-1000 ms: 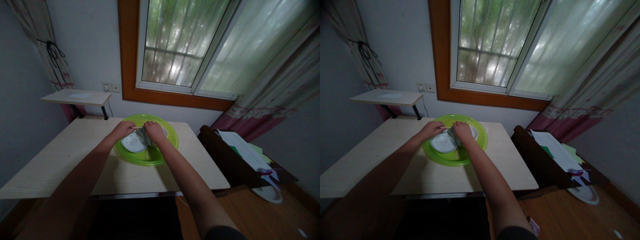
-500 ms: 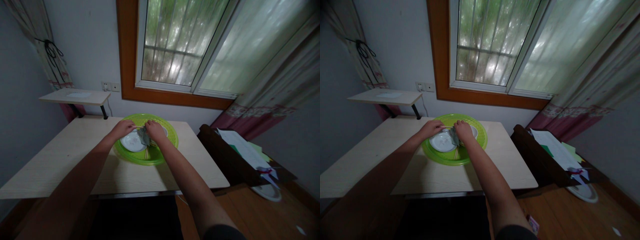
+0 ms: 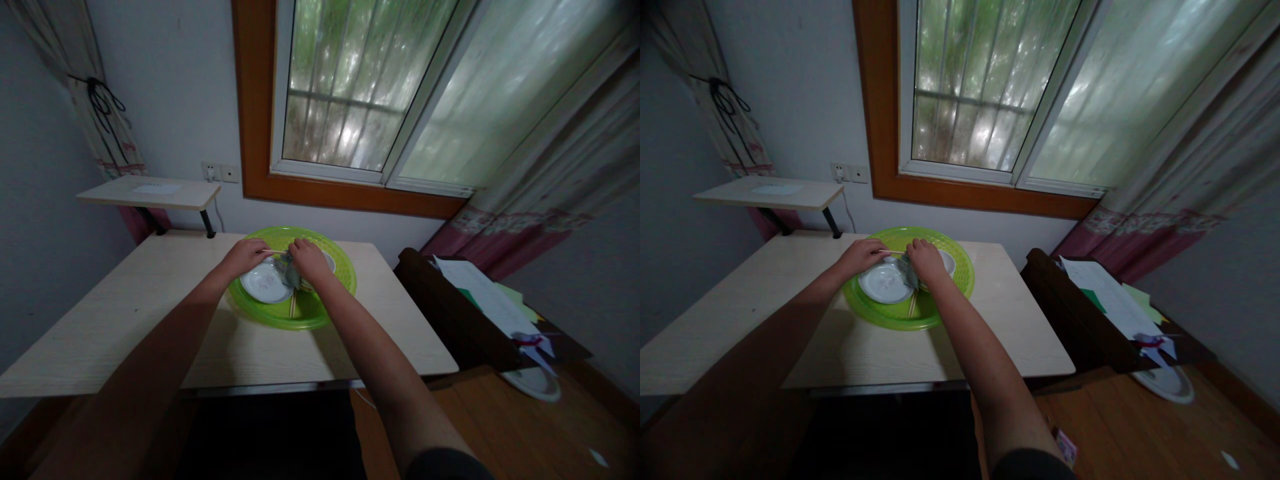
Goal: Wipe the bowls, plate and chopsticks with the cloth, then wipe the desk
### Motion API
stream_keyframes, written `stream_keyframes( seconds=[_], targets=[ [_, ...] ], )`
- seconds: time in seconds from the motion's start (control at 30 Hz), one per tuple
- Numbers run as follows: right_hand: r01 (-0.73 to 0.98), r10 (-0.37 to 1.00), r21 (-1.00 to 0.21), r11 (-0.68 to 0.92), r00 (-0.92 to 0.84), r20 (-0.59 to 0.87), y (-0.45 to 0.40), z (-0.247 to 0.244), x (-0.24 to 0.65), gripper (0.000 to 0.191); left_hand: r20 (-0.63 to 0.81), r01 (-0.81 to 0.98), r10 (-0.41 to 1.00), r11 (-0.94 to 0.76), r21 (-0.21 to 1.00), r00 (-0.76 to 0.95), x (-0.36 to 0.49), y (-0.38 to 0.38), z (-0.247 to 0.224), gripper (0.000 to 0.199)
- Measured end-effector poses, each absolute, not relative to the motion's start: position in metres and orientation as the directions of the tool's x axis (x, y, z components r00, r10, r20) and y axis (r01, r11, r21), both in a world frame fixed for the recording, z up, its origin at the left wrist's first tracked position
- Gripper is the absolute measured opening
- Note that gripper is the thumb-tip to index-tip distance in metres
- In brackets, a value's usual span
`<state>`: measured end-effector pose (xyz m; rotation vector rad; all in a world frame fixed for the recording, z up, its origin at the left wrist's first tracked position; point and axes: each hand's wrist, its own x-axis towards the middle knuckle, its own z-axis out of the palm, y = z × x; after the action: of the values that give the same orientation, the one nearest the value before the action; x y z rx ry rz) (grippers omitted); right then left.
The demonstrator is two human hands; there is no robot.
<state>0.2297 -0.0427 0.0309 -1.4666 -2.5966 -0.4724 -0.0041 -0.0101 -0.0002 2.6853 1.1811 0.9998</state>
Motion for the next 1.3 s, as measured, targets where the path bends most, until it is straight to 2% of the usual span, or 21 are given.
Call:
stream_keyframes(
  seconds=[0.37,0.97,1.3],
  targets=[
    [0.856,0.806,0.2,0.476,-0.516,0.291,-0.0437,0.0304,0.2311,0.02,0.547,0.654,0.671,-0.707,0.268,0.501,-0.0037,-0.0107,0.0001,0.03],
    [0.858,0.827,0.166,0.485,-0.513,0.233,-0.0416,0.0311,0.2307,0.021,0.519,0.646,0.7,-0.692,0.323,0.491,-0.0035,-0.0113,0.0009,0.031],
    [0.868,0.83,0.161,0.471,-0.497,0.252,-0.0407,0.0323,0.2351,0.023,0.534,0.699,0.741,-0.629,0.34,0.407,-0.0037,-0.0117,0.0014,0.028]
  ],
)
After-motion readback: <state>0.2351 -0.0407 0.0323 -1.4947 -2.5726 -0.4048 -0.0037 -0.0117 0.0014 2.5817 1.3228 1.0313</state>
